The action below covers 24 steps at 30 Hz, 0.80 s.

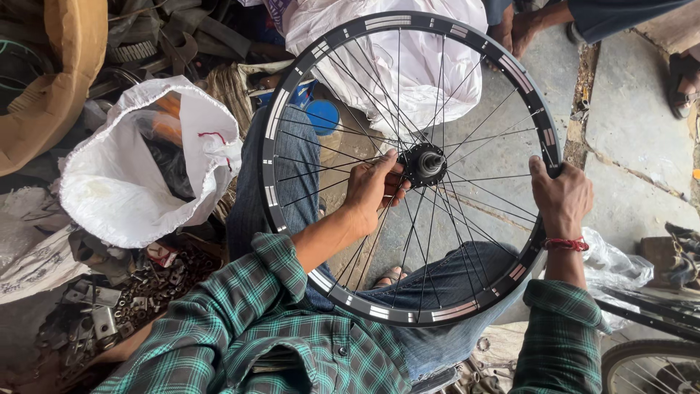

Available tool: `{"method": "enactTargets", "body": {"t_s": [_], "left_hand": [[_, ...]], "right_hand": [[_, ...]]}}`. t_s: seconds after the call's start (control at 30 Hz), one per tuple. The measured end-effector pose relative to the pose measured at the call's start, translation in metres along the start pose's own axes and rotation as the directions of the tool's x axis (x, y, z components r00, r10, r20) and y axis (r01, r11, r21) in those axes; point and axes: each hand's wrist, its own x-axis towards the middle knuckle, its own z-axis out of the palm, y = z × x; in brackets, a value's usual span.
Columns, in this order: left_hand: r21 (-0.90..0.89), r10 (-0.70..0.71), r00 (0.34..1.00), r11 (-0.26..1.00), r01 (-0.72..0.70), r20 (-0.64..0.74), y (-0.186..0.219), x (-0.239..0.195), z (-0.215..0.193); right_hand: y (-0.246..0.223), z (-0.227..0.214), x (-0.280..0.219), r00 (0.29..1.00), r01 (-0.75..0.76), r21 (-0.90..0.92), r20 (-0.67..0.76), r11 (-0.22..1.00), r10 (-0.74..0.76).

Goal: The person sits on the ground and laces a bicycle wheel by hand, inserting spokes into the rim and hub, then tightening them. The person rotates the wheel to access different sections and continues the lacing process.

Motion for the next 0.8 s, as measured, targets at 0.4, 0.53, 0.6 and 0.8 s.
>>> {"method": "enactTargets", "body": {"t_s": [0.4,0.53,0.6,0.8], "left_hand": [[0.039,-0.097,0.994,0.994,0.099,-0.048,0.003,0.013,0.004],[0.050,-0.191,0.975,0.979,0.197,-0.114,0.004,0.023,0.007],[0.028,-0.218,0.969,0.974,0.223,-0.113,0.006,0.027,0.009],[0.028,-0.292,0.946,0.954,0.299,-0.140,0.006,0.037,0.016]], "right_hand": [[0.008,0.005,-0.002,0.996,0.067,-0.021,-0.060,0.998,-0.068],[0.011,0.009,-0.002,0.998,0.054,-0.043,-0.036,0.998,-0.055],[0.011,0.010,-0.001,0.997,0.063,-0.073,-0.033,0.995,-0.065],[0.016,0.015,0.000,0.999,0.047,-0.158,-0.002,0.986,-0.048]]}}
